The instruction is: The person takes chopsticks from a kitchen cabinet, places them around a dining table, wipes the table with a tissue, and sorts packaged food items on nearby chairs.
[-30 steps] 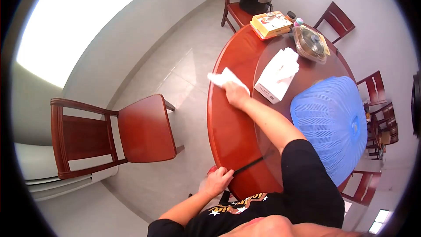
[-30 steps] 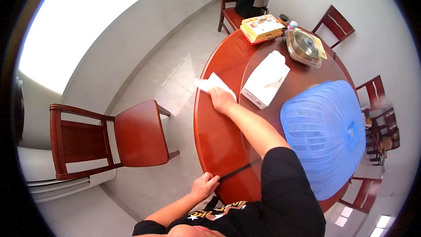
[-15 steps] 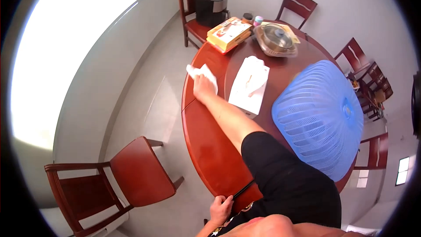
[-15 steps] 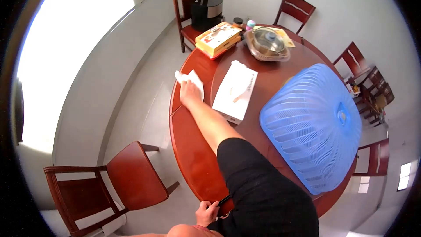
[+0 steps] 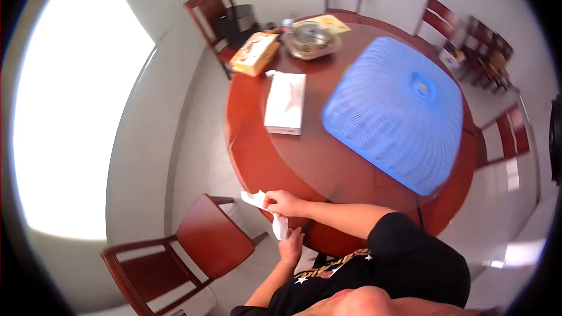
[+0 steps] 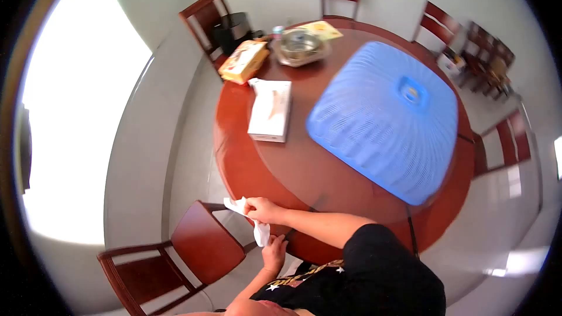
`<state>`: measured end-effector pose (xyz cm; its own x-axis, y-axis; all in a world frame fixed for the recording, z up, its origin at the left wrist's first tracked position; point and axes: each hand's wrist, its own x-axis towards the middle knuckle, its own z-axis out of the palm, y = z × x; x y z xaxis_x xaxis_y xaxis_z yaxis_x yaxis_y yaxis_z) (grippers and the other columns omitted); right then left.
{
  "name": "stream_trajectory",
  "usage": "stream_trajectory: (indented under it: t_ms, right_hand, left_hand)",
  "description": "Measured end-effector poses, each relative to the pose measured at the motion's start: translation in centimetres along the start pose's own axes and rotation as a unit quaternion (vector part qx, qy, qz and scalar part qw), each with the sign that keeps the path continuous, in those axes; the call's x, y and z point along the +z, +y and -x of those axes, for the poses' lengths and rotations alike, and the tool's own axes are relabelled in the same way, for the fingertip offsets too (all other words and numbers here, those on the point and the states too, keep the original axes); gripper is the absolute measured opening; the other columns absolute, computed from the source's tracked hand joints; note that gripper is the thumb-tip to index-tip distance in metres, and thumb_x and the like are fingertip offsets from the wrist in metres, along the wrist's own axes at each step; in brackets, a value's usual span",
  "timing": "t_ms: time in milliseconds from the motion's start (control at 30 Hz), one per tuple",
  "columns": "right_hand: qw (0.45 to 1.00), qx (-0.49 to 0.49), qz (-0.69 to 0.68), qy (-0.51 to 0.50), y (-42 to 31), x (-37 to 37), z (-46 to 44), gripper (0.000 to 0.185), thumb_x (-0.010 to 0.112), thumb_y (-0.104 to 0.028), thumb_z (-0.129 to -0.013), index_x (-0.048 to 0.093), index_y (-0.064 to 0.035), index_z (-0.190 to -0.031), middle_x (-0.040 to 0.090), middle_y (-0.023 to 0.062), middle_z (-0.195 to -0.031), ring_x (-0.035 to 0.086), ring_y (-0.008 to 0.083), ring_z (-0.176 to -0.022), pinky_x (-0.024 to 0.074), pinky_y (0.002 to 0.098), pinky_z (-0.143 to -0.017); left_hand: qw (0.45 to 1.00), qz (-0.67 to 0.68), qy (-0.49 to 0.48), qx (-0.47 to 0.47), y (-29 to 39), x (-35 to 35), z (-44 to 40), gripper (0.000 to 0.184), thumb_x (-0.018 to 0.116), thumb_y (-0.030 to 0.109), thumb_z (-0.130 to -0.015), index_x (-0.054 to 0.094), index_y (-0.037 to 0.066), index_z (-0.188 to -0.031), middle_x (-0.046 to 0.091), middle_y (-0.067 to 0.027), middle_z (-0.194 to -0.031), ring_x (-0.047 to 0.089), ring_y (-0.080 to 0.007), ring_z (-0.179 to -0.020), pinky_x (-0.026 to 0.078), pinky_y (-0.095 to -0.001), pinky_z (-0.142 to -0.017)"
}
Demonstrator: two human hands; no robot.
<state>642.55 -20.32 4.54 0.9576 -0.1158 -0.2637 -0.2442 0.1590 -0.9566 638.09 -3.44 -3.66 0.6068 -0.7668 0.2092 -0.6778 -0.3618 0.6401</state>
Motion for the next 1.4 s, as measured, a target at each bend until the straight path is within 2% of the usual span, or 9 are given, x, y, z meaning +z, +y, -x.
stream_trajectory:
  t_ms: [33,67,100,433,633,733,1100,1267,1400]
  right_hand:
    - [0.999,0.015,-0.026,-0.014,-0.9,-1.2,2.4,0.008,0.051,-0.008,-0.076,0.052,-0.0049,-0.083,0.049,0.0001,-0.065,0.045,0.0061,-0.049,0.0377,0.0208,-0.042]
    - [0.999,0.012,-0.033,-0.002,-2.0,-2.2,5.4,0.008,0.050,-0.007,-0.076,0.052,-0.0048,-0.083,0.050,0.0003,-0.066,0.045,0.0060,-0.049,0.0372,0.0209,-0.042]
    - [0.999,0.007,-0.037,0.015,-3.2,-3.4,8.5,0.007,0.050,-0.007,-0.077,0.052,-0.0046,-0.083,0.050,0.0005,-0.068,0.045,0.0060,-0.048,0.0368,0.0209,-0.041]
    - [0.926,0.057,-0.229,0.295,1.5,-3.6,40.3,0.011,0.050,-0.008,-0.078,0.054,-0.0026,-0.087,0.048,0.0007,-0.060,0.044,0.0070,-0.046,0.0349,0.0209,-0.040]
    - [0.849,0.163,-0.207,0.458,9.3,0.9,57.3,0.015,0.052,-0.012,-0.075,0.056,-0.0021,-0.086,0.051,0.0016,-0.062,0.044,0.0080,-0.043,0.0343,0.0220,-0.038]
    - [0.808,0.205,-0.230,0.503,14.3,3.9,63.8,0.015,0.053,-0.013,-0.075,0.056,-0.0017,-0.084,0.051,0.0026,-0.062,0.046,0.0097,-0.041,0.0369,0.0237,-0.036]
    - [0.722,0.214,-0.231,0.616,22.1,11.1,74.9,0.011,0.055,-0.009,-0.073,0.054,-0.0006,-0.079,0.051,0.0048,-0.062,0.046,0.0127,-0.040,0.0378,0.0255,-0.036]
    - [0.641,0.145,-0.230,0.717,21.0,11.0,78.8,0.010,0.056,-0.008,-0.074,0.054,-0.0001,-0.079,0.051,0.0053,-0.063,0.045,0.0115,-0.041,0.0370,0.0243,-0.035]
    - [0.638,0.045,-0.205,0.740,18.1,4.9,78.5,0.012,0.056,-0.009,-0.076,0.054,-0.0010,-0.083,0.052,0.0046,-0.065,0.046,0.0111,-0.043,0.0373,0.0242,-0.036]
  left_hand:
    - [0.999,-0.010,-0.022,0.027,-0.4,0.2,0.0,0.024,0.062,0.010,-0.072,0.057,0.013,-0.096,0.052,-0.0100,-0.085,0.056,-0.0289,-0.068,0.046,-0.0376,-0.055]
    - [0.987,0.074,-0.018,-0.141,-0.1,0.7,0.4,0.023,0.060,0.007,-0.072,0.057,0.011,-0.094,0.053,-0.0109,-0.088,0.056,-0.0302,-0.073,0.047,-0.0382,-0.059]
    - [1.000,0.018,-0.014,-0.015,-0.3,0.5,-0.1,0.021,0.061,0.007,-0.071,0.058,0.009,-0.092,0.053,-0.0107,-0.088,0.055,-0.0298,-0.078,0.046,-0.0377,-0.064]
    - [0.999,0.020,-0.007,-0.025,1.8,-0.1,0.1,0.015,0.059,0.010,-0.075,0.055,0.003,-0.087,0.047,-0.0124,-0.089,0.052,-0.0306,-0.075,0.045,-0.0374,-0.065]
    - [0.982,-0.172,-0.058,-0.057,5.3,-1.8,-0.3,0.037,0.062,0.026,-0.076,0.050,0.009,-0.107,0.048,-0.0141,-0.099,0.053,-0.0316,-0.084,0.044,-0.0419,-0.065]
    - [0.975,-0.208,0.004,0.081,6.5,-0.5,-0.6,0.030,0.060,0.022,-0.076,0.053,0.011,-0.103,0.050,-0.0117,-0.100,0.052,-0.0329,-0.088,0.046,-0.0410,-0.068]
    - [0.850,0.072,-0.226,0.470,37.4,17.7,9.3,0.031,0.064,0.024,-0.070,0.056,0.010,-0.096,0.052,-0.0079,-0.094,0.053,-0.0280,-0.087,0.048,-0.0388,-0.068]
    - [0.815,0.136,-0.352,0.440,42.2,21.4,13.3,0.033,0.067,0.027,-0.070,0.058,0.010,-0.096,0.058,-0.0076,-0.091,0.058,-0.0241,-0.077,0.048,-0.0350,-0.064]
    - [0.632,0.216,-0.657,0.350,48.0,22.3,20.0,0.052,0.063,0.029,-0.075,0.045,0.008,-0.118,0.059,-0.0074,-0.092,0.058,-0.0178,-0.074,0.046,-0.0299,-0.063]
